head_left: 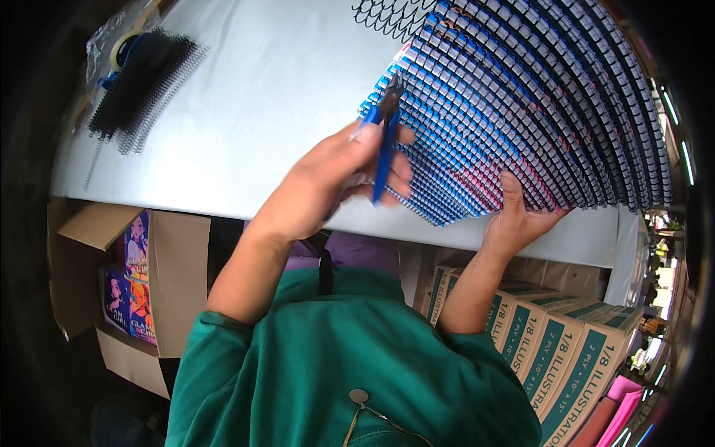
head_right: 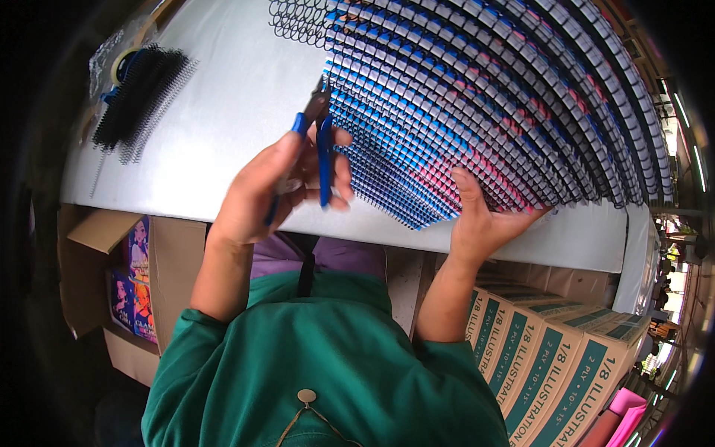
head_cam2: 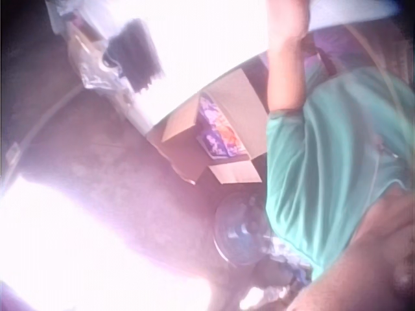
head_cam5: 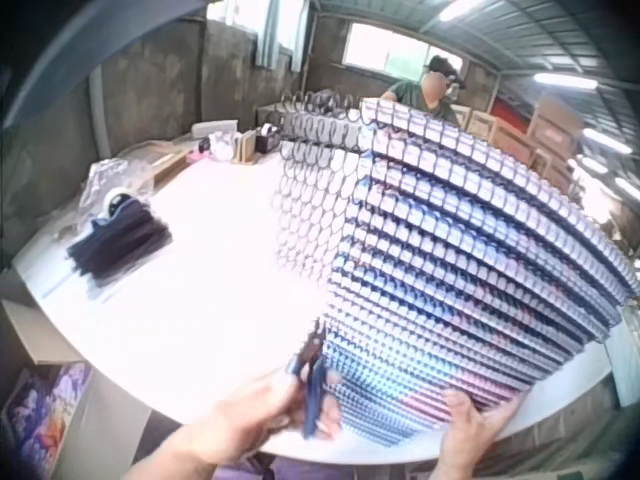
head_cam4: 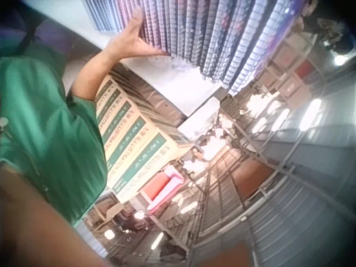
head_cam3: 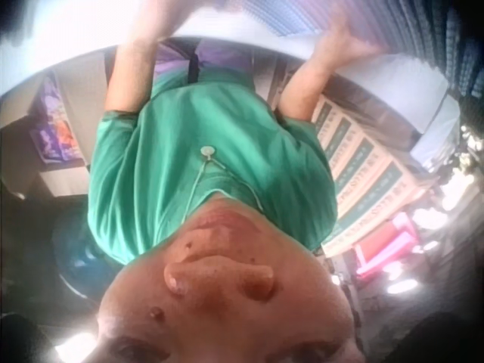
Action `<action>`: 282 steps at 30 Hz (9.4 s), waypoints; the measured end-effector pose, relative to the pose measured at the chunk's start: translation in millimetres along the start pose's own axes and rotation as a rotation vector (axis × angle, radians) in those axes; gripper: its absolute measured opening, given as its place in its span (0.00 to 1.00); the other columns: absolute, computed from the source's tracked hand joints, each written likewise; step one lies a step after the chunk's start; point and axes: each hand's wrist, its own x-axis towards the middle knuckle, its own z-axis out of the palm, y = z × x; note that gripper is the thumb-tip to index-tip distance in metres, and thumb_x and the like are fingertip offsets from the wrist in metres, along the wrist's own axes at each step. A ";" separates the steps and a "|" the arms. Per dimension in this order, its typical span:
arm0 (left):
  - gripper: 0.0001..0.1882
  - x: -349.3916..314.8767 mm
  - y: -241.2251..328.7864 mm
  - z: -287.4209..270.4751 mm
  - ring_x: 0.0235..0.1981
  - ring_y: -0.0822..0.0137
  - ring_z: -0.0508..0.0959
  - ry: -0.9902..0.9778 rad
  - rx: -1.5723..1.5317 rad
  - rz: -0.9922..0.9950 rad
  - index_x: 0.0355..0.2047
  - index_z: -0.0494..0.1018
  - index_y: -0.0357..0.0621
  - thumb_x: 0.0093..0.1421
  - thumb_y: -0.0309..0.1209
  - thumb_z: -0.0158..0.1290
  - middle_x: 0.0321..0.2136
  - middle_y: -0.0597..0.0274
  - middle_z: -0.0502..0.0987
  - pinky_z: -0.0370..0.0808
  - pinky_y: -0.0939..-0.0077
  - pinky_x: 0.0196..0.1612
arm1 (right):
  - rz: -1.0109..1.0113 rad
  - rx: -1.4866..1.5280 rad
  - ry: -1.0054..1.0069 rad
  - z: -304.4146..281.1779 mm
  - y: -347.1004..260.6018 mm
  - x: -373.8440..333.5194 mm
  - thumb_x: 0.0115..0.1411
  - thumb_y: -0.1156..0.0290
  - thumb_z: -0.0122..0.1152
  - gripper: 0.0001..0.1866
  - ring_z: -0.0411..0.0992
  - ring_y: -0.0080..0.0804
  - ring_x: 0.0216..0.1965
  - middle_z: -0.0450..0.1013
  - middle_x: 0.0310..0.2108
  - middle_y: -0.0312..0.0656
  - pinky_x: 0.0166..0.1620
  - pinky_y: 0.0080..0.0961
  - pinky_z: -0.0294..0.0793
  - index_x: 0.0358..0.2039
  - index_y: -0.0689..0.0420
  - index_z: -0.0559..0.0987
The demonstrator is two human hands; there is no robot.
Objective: The person trims the excess plastic binding spiral from a stack of notebooks using side cutters and then sorts the notebooks into smaller stacks on a table.
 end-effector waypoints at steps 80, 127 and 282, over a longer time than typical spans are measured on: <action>0.30 1.0 -40.4 -42.7 0.30 0.65 0.76 -0.143 -0.570 -0.133 0.50 0.64 0.39 0.66 0.52 0.28 0.31 0.58 0.73 0.77 0.64 0.34 | -0.411 -0.665 -0.039 -6.1 20.2 -19.6 0.29 0.48 0.78 0.77 0.33 0.50 0.66 0.29 0.64 0.58 0.65 0.49 0.30 0.62 0.68 0.29; 0.26 -3.9 -35.4 -53.1 0.33 0.60 0.76 0.146 0.580 -0.058 0.49 0.66 0.38 0.66 0.48 0.35 0.34 0.54 0.74 0.73 0.69 0.37 | -0.546 -0.807 -0.240 -20.0 33.4 -36.7 0.26 0.50 0.80 0.82 0.26 0.50 0.66 0.17 0.64 0.56 0.65 0.48 0.25 0.60 0.65 0.21; 0.29 -20.8 -64.8 -56.2 0.31 0.66 0.75 0.250 0.028 -0.295 0.47 0.66 0.36 0.63 0.51 0.36 0.30 0.58 0.74 0.74 0.66 0.35 | -0.463 -0.812 -0.287 -35.5 67.0 -73.8 0.30 0.47 0.77 0.80 0.19 0.53 0.66 0.16 0.63 0.62 0.62 0.53 0.19 0.59 0.69 0.21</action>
